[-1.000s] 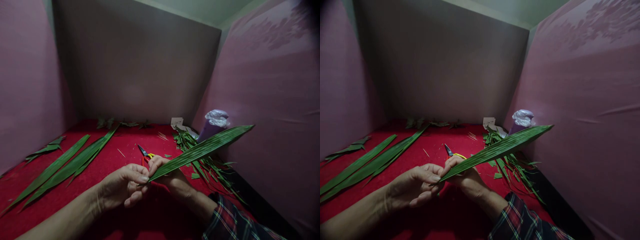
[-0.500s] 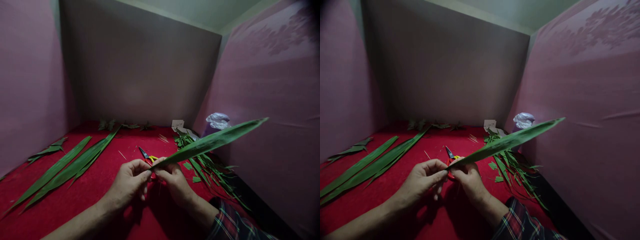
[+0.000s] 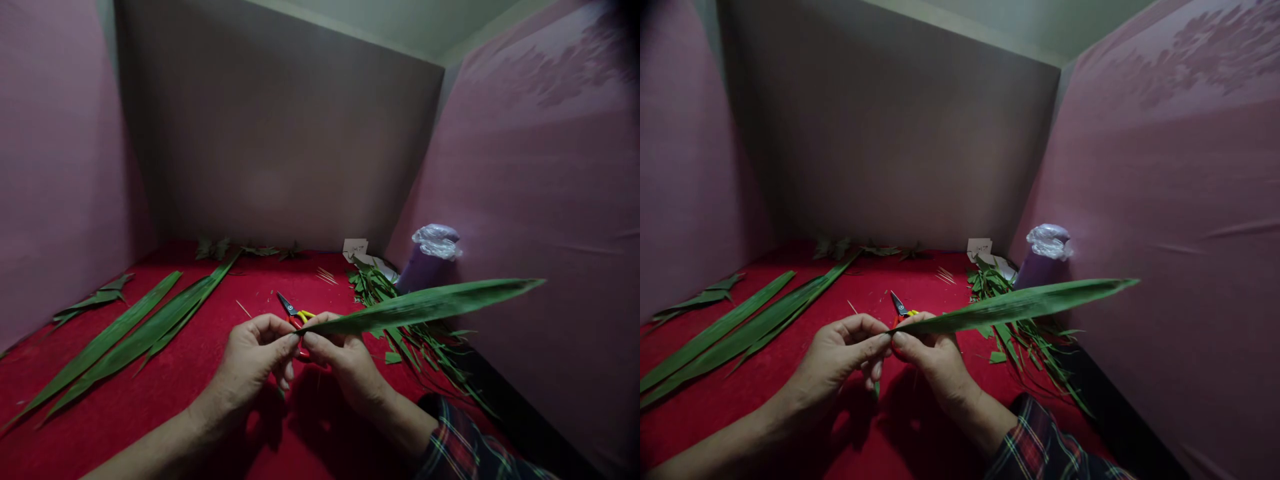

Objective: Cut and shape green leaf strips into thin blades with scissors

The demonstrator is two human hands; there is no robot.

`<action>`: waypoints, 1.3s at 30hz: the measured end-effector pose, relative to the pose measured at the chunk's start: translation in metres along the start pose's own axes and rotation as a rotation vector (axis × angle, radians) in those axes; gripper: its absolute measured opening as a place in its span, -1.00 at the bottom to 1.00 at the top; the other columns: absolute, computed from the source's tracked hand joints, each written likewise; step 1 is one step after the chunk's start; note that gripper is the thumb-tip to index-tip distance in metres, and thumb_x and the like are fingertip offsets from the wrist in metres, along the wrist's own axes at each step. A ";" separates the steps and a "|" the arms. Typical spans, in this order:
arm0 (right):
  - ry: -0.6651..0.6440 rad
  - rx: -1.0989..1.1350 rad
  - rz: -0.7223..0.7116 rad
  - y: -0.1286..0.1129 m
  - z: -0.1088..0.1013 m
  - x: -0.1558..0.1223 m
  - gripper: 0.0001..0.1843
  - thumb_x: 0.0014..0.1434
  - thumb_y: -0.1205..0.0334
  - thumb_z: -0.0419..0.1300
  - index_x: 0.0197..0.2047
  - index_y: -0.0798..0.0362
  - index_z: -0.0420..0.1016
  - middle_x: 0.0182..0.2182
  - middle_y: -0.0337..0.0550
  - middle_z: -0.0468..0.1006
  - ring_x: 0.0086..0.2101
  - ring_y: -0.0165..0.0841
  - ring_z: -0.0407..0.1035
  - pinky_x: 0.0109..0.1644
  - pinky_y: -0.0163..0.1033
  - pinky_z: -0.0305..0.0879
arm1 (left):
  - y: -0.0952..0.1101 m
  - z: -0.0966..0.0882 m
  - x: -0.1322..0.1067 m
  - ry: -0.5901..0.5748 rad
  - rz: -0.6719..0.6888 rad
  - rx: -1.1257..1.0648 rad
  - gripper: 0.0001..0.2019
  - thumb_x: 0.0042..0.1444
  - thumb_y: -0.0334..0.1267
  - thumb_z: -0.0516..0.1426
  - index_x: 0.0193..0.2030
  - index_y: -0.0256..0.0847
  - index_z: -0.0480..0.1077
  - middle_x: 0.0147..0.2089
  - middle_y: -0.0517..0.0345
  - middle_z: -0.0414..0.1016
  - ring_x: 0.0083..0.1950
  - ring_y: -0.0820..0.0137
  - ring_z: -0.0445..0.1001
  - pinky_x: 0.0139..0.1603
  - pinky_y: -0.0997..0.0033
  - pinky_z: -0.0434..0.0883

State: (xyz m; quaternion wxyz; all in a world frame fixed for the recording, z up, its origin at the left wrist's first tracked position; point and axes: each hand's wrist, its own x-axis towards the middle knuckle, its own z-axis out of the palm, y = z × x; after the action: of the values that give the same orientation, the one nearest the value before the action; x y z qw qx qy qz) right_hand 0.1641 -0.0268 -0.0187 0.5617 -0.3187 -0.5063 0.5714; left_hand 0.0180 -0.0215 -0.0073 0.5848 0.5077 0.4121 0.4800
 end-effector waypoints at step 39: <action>0.014 0.120 -0.050 0.005 -0.006 0.004 -0.85 -0.02 0.21 0.31 -0.44 0.11 0.46 -0.64 -0.36 0.27 -0.58 -0.53 0.08 -0.49 -0.37 0.04 | 0.010 0.001 -0.006 -0.026 0.126 0.021 -0.80 -0.06 -0.19 0.21 -0.48 -0.32 0.42 -0.61 0.19 0.43 -0.69 0.49 0.35 -0.68 0.48 0.35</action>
State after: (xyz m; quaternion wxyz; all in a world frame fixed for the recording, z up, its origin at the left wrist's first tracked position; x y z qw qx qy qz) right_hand 0.1672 -0.0210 -0.0242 0.5975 -0.2758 -0.4747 0.5844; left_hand 0.0163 -0.0276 0.0023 0.5534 0.5449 0.3767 0.5049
